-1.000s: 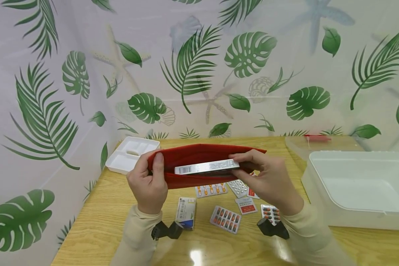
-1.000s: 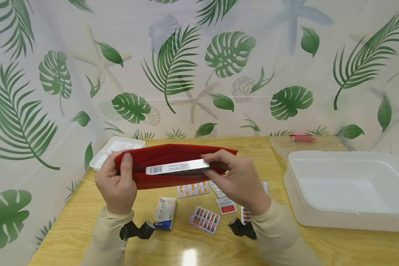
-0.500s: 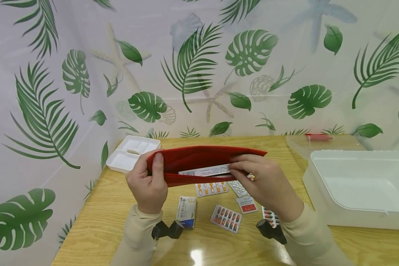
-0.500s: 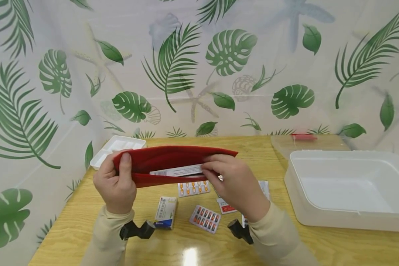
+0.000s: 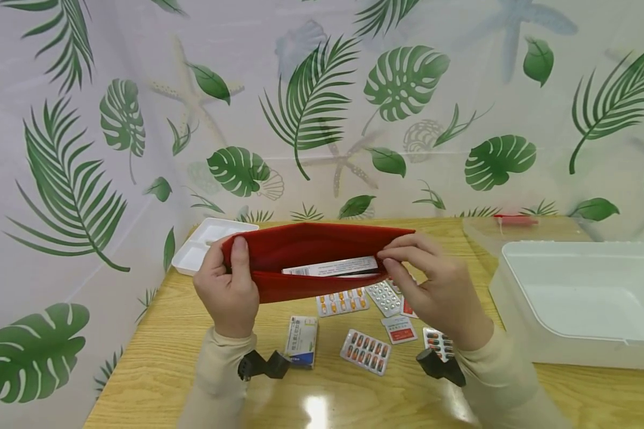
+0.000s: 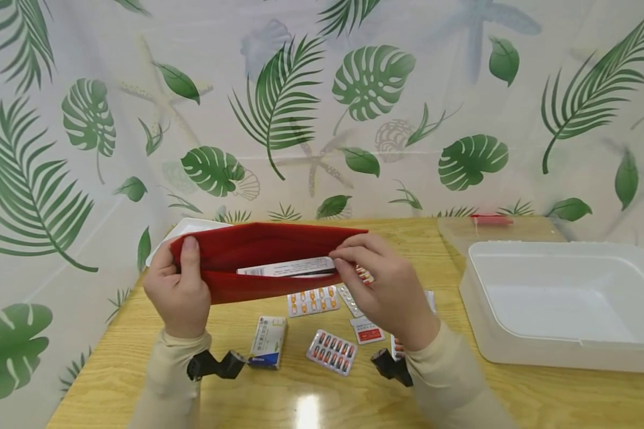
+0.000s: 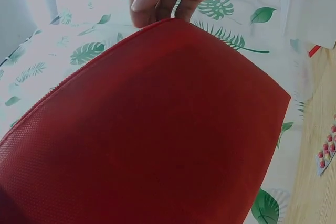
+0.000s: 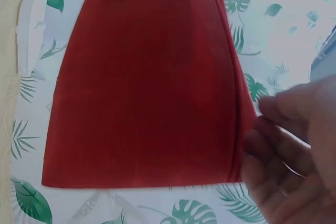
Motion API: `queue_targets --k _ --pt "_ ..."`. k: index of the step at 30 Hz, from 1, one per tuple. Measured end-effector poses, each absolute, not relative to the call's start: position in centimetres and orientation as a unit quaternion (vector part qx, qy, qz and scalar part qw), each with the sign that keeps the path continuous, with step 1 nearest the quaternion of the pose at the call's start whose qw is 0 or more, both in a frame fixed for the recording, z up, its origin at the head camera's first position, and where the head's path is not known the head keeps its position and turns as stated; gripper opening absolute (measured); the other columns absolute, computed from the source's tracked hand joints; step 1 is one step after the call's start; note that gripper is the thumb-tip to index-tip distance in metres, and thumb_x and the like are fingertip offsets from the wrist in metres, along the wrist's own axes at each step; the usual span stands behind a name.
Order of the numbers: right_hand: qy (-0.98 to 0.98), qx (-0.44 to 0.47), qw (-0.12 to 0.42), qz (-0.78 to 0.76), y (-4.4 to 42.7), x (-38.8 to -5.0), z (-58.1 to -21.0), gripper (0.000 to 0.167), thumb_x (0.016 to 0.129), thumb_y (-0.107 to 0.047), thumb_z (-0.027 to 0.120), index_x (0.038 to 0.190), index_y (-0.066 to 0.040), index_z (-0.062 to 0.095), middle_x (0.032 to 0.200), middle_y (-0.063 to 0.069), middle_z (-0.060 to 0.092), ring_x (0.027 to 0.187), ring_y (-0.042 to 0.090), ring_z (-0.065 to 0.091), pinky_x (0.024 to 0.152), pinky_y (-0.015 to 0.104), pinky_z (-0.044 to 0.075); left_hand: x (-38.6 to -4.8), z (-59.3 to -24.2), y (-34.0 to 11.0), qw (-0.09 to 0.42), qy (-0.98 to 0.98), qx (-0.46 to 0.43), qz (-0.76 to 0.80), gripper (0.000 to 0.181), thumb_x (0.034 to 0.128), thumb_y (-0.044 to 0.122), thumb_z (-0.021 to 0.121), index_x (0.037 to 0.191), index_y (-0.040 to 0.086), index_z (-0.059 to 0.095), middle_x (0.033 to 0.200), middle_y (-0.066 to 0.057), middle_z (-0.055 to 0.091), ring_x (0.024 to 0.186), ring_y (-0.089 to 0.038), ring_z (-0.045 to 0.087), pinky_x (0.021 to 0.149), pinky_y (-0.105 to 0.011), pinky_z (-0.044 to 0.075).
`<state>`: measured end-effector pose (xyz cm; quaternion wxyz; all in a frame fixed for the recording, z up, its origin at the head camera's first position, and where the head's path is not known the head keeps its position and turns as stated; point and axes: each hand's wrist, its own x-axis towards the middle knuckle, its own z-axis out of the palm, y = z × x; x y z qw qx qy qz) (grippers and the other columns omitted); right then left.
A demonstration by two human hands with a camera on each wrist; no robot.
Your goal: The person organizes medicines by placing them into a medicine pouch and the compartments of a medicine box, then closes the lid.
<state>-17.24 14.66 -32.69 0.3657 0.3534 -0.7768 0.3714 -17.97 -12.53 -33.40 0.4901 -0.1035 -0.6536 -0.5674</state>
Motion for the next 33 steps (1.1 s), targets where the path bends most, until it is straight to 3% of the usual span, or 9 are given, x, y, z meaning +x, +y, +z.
queue_targets --k 6,10,19,25,30,33 --pt "-0.761 0.272 0.392 0.440 15.9 -17.9 -32.5 0.016 0.080 0.008 0.067 0.095 0.003 0.070 0.088 0.009 0.070 0.077 0.006 0.061 0.074 0.014 0.048 -18.4 -33.4 -13.4 0.503 -0.645 -0.073 -0.571 0.017 0.0940 0.009 0.059 0.091 -0.005 0.069 0.083 -0.010 0.071 0.073 -0.018 0.065 0.065 -0.026 0.055" --pt "-0.774 0.220 0.365 0.469 16.9 -18.4 -32.5 0.013 0.086 0.004 0.065 0.098 0.004 0.069 0.090 0.009 0.071 0.080 0.001 0.062 0.071 0.013 0.049 -18.6 -33.3 -13.9 0.521 -0.637 -0.058 -0.566 0.018 0.0932 0.009 0.060 0.089 -0.005 0.070 0.080 -0.010 0.070 0.071 -0.016 0.063 0.062 -0.023 0.052" --pt "-0.807 0.122 0.287 0.502 18.7 -19.6 -33.1 0.020 0.094 -0.011 0.061 0.109 0.000 0.067 0.098 0.008 0.067 0.086 0.004 0.059 0.065 0.013 0.046 -19.0 -33.1 -15.1 0.524 -0.624 -0.021 -0.579 0.020 0.0939 0.009 0.058 0.088 -0.007 0.069 0.079 -0.014 0.068 0.068 -0.017 0.062 0.060 -0.025 0.051" --pt "-0.834 0.098 0.188 0.509 19.9 -21.1 -34.4 0.029 0.098 -0.021 0.057 0.115 0.002 0.062 0.095 0.010 0.062 0.083 0.013 0.055 0.065 0.017 0.044 -19.0 -33.0 -15.4 0.524 -0.620 -0.013 -0.585 0.021 0.0941 0.012 0.058 0.091 -0.005 0.070 0.079 -0.011 0.068 0.069 -0.018 0.063 0.061 -0.026 0.052" --pt "-0.878 0.094 0.042 0.468 19.8 -22.6 -36.1 0.043 0.099 -0.034 0.053 0.124 0.001 0.057 0.110 0.014 0.062 0.098 0.022 0.055 0.078 0.027 0.048 -19.0 -32.8 -15.3 0.521 -0.622 -0.022 -0.585 0.021 0.0942 0.013 0.059 0.091 -0.004 0.071 0.080 -0.010 0.070 0.070 -0.018 0.065 0.062 -0.027 0.054" --pt "-0.894 0.115 -0.028 0.432 19.0 -23.0 -37.4 0.044 0.099 -0.034 0.054 0.125 0.001 0.057 0.112 0.013 0.064 0.100 0.026 0.059 0.080 0.036 0.049 -19.0 -32.9 -15.3 0.520 -0.626 -0.019 -0.581 0.021 0.0942 0.014 0.059 0.091 -0.004 0.071 0.082 -0.009 0.070 0.071 -0.017 0.065 0.063 -0.026 0.054"
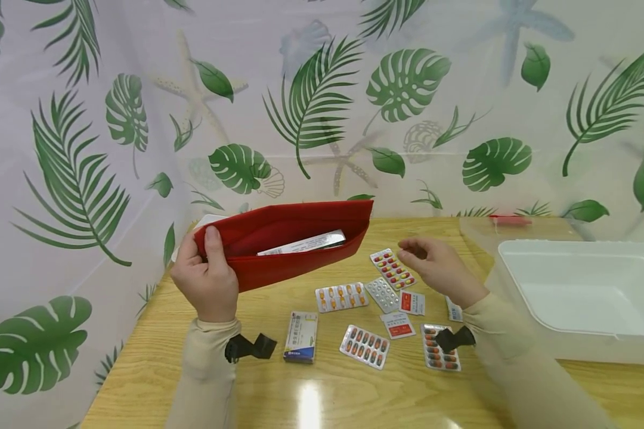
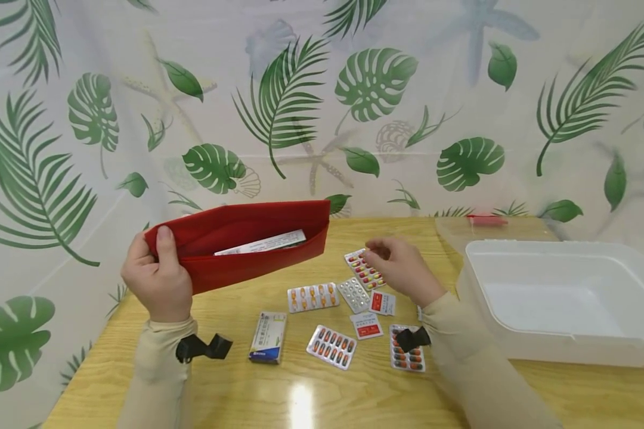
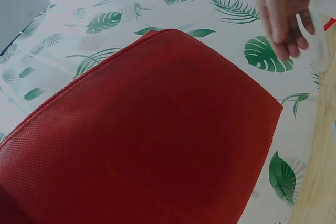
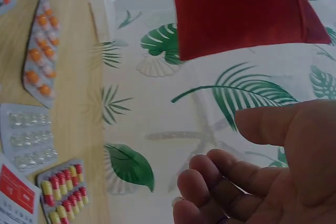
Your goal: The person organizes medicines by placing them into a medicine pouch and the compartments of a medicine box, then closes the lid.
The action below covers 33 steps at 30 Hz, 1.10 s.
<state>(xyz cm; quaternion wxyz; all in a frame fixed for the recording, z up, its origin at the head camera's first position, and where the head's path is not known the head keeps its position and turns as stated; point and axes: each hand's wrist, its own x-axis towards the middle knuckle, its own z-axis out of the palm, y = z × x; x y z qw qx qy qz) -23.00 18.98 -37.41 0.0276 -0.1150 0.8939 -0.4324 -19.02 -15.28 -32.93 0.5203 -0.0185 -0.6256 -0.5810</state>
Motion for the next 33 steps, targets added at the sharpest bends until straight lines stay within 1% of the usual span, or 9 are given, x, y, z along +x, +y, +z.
queue_targets --k 2,5,10,14,17,23,30,33 --pt "0.899 -0.138 0.051 -0.413 18.1 -23.0 -38.2 0.040 0.098 -0.030 0.057 0.122 0.002 0.059 0.107 0.012 0.066 0.096 0.025 0.060 0.079 0.037 0.050 -19.1 -33.0 -15.3 0.520 -0.629 -0.017 -0.578 0.021 0.0944 0.013 0.059 0.092 -0.003 0.071 0.083 -0.008 0.071 0.072 -0.017 0.065 0.064 -0.026 0.054" --pt "0.904 -0.175 0.074 -0.382 16.3 -22.9 -39.0 0.035 0.096 -0.026 0.059 0.119 0.001 0.062 0.100 0.007 0.066 0.089 0.021 0.061 0.076 0.035 0.050 -19.1 -33.1 -15.2 0.517 -0.636 -0.016 -0.573 0.020 0.0945 0.013 0.059 0.093 -0.003 0.071 0.085 -0.008 0.071 0.075 -0.017 0.066 0.066 -0.026 0.055" --pt "0.912 -0.208 0.110 -0.337 12.8 -22.1 -39.8 0.040 0.095 -0.031 0.059 0.121 -0.002 0.063 0.101 0.001 0.066 0.089 0.013 0.061 0.079 0.035 0.051 -19.0 -33.0 -15.0 0.517 -0.640 -0.022 -0.569 0.020 0.0943 0.013 0.059 0.093 -0.003 0.071 0.086 -0.009 0.071 0.077 -0.017 0.066 0.067 -0.026 0.055" --pt "0.916 -0.209 0.133 -0.316 10.2 -21.4 -40.6 0.044 0.093 -0.037 0.060 0.123 -0.005 0.063 0.100 -0.002 0.066 0.090 0.010 0.061 0.080 0.034 0.050 -18.9 -33.0 -14.9 0.519 -0.638 -0.026 -0.569 0.021 0.0943 0.014 0.059 0.092 -0.003 0.071 0.084 -0.008 0.071 0.076 -0.017 0.066 0.066 -0.026 0.055" --pt "0.915 -0.219 0.137 -0.311 8.8 -20.9 -41.1 0.046 0.093 -0.040 0.061 0.122 -0.005 0.063 0.102 -0.001 0.066 0.093 0.012 0.061 0.082 0.035 0.050 -18.8 -32.9 -14.8 0.519 -0.638 -0.026 -0.568 0.022 0.0942 0.015 0.059 0.091 -0.003 0.071 0.084 -0.008 0.071 0.075 -0.017 0.066 0.066 -0.026 0.056" --pt "0.910 -0.249 0.139 -0.300 7.0 -19.8 -42.2 0.052 0.091 -0.044 0.062 0.121 -0.001 0.063 0.109 0.009 0.066 0.100 0.023 0.062 0.085 0.040 0.050 -18.7 -32.9 -14.7 0.516 -0.644 -0.026 -0.564 0.024 0.0946 0.016 0.059 0.091 -0.004 0.070 0.085 -0.007 0.071 0.076 -0.018 0.066 0.067 -0.026 0.056" --pt "0.926 -0.234 0.158 -0.249 6.0 -19.1 -42.8 0.067 0.083 -0.059 0.063 0.123 -0.006 0.063 0.116 0.008 0.064 0.107 0.025 0.060 0.090 0.040 0.048 -18.6 -32.8 -14.6 0.513 -0.648 -0.029 -0.563 0.024 0.0951 0.017 0.059 0.093 -0.004 0.070 0.088 -0.006 0.072 0.079 -0.018 0.067 0.069 -0.027 0.057" --pt "0.931 -0.231 0.161 -0.231 5.6 -19.0 -43.0 0.075 0.080 -0.063 0.064 0.128 -0.006 0.058 0.121 0.009 0.063 0.111 0.026 0.058 0.093 0.041 0.046 -18.6 -32.7 -14.6 0.516 -0.647 -0.030 -0.561 0.024 0.0949 0.016 0.058 0.092 -0.005 0.070 0.087 -0.006 0.072 0.078 -0.018 0.067 0.068 -0.027 0.056"
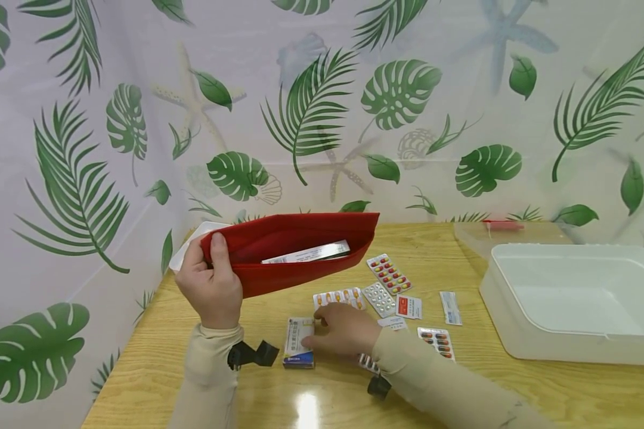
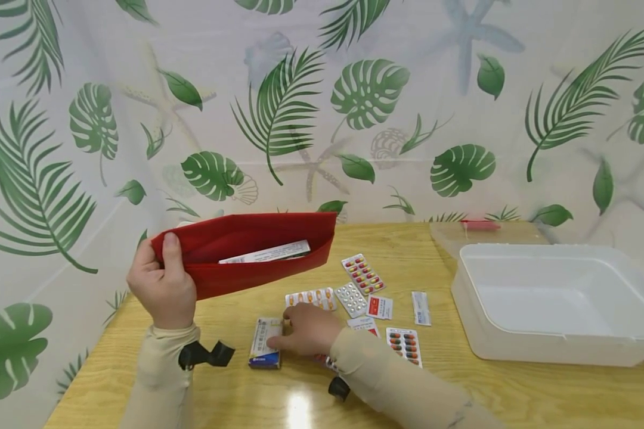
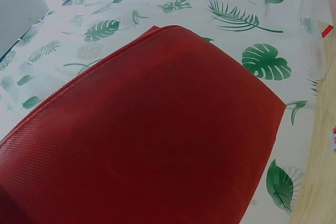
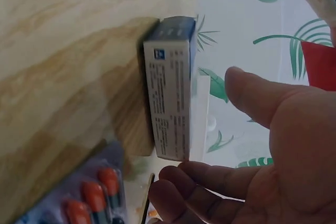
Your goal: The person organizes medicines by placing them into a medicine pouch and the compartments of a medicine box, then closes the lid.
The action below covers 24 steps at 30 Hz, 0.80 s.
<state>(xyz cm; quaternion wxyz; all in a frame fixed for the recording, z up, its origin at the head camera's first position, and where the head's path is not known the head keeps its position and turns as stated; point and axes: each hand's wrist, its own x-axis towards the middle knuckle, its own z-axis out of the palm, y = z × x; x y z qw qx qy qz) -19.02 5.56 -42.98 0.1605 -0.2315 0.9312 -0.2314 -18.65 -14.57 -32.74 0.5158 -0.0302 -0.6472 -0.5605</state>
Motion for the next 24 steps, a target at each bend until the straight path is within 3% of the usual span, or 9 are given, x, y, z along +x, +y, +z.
queue_targets --k 5,12,18,24 --pt "0.929 -0.245 0.160 -0.228 5.10 -18.88 -43.48 0.086 0.077 -0.060 0.069 0.137 -0.001 0.049 0.128 0.013 0.058 0.118 0.028 0.055 0.099 0.042 0.043 -18.58 -32.75 -14.54 0.521 -0.645 -0.033 -0.559 0.023 0.0946 0.015 0.059 0.091 -0.005 0.070 0.086 -0.007 0.072 0.078 -0.018 0.067 0.067 -0.026 0.056" --pt "0.926 -0.254 0.158 -0.229 4.82 -18.71 -43.61 0.082 0.076 -0.052 0.075 0.135 -0.002 0.050 0.128 0.012 0.058 0.118 0.027 0.054 0.099 0.040 0.043 -18.59 -32.67 -14.46 0.522 -0.643 -0.038 -0.559 0.022 0.0945 0.014 0.059 0.092 -0.005 0.070 0.086 -0.008 0.072 0.078 -0.018 0.067 0.068 -0.027 0.056" --pt "0.922 -0.258 0.155 -0.246 4.54 -18.80 -43.52 0.076 0.070 -0.048 0.082 0.126 -0.008 0.051 0.109 0.007 0.063 0.096 0.018 0.061 0.084 0.034 0.049 -18.67 -32.76 -14.47 0.521 -0.644 -0.040 -0.559 0.023 0.0945 0.015 0.059 0.092 -0.005 0.070 0.087 -0.007 0.072 0.078 -0.019 0.067 0.068 -0.027 0.057" --pt "0.908 -0.249 0.179 -0.286 4.59 -18.83 -43.35 0.073 0.071 -0.037 0.084 0.125 -0.008 0.044 0.092 0.001 0.060 0.073 0.010 0.055 0.066 0.026 0.047 -18.56 -32.72 -14.49 0.521 -0.645 -0.042 -0.557 0.022 0.0945 0.014 0.059 0.092 -0.004 0.070 0.087 -0.006 0.072 0.079 -0.019 0.068 0.069 -0.027 0.057"
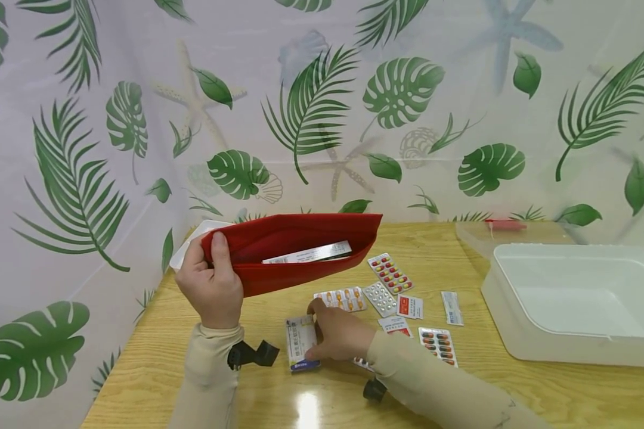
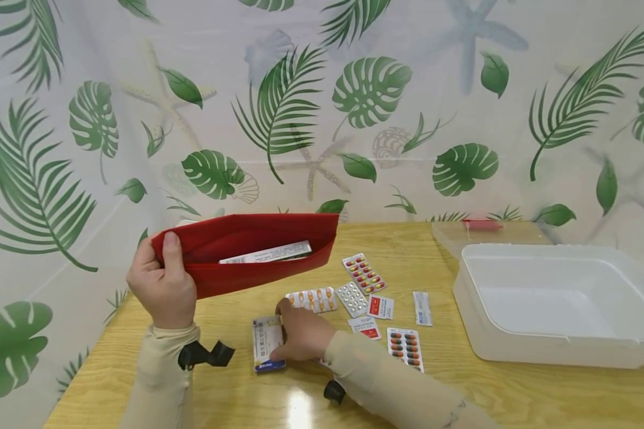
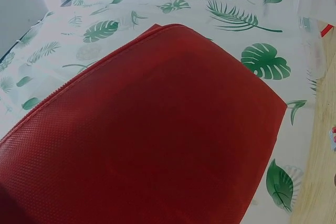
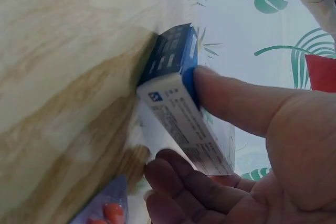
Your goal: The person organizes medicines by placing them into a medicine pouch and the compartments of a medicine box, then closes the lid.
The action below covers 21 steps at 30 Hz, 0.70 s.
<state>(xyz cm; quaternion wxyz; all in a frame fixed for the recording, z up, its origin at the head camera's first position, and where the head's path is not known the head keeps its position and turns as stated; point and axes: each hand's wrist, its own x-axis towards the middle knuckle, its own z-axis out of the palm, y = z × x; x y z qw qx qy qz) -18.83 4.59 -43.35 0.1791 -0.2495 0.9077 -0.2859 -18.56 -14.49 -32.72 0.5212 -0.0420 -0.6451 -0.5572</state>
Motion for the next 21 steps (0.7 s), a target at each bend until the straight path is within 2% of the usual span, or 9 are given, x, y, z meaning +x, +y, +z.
queue_targets --k 2,8,15,21 --pt "0.904 -0.249 0.182 -0.297 4.7 -18.8 -43.3 0.070 0.073 -0.033 0.083 0.125 -0.008 0.043 0.089 0.000 0.059 0.071 0.009 0.055 0.064 0.026 0.046 -18.5 -32.7 -14.5 0.523 -0.646 -0.043 -0.555 0.022 0.0943 0.014 0.059 0.092 -0.004 0.070 0.087 -0.007 0.072 0.078 -0.019 0.067 0.069 -0.027 0.057" --pt "0.889 -0.243 0.186 -0.340 5.3 -18.9 -43.3 0.061 0.078 -0.023 0.077 0.126 -0.009 0.042 0.094 0.002 0.062 0.080 0.009 0.059 0.072 0.027 0.048 -18.5 -32.9 -14.7 0.528 -0.648 -0.038 -0.548 0.020 0.0939 0.012 0.059 0.092 -0.004 0.070 0.086 -0.008 0.072 0.077 -0.017 0.067 0.068 -0.026 0.056" --pt "0.845 -0.192 0.208 -0.453 7.0 -19.9 -43.3 0.056 0.086 -0.020 0.072 0.131 -0.013 0.039 0.098 0.006 0.061 0.085 0.016 0.063 0.066 0.033 0.053 -18.3 -32.5 -14.6 0.530 -0.637 -0.033 -0.558 0.018 0.0937 0.006 0.058 0.093 -0.007 0.070 0.085 -0.013 0.071 0.074 -0.017 0.065 0.066 -0.025 0.055" --pt "0.770 -0.131 0.192 -0.595 8.8 -21.3 -42.6 0.057 0.088 -0.016 0.071 0.135 -0.005 0.041 0.109 0.016 0.057 0.093 0.024 0.064 0.076 0.041 0.056 -17.3 -31.1 -13.8 0.527 -0.627 -0.035 -0.572 0.020 0.0936 0.003 0.055 0.089 -0.013 0.067 0.081 -0.020 0.068 0.070 -0.017 0.064 0.064 -0.025 0.054"
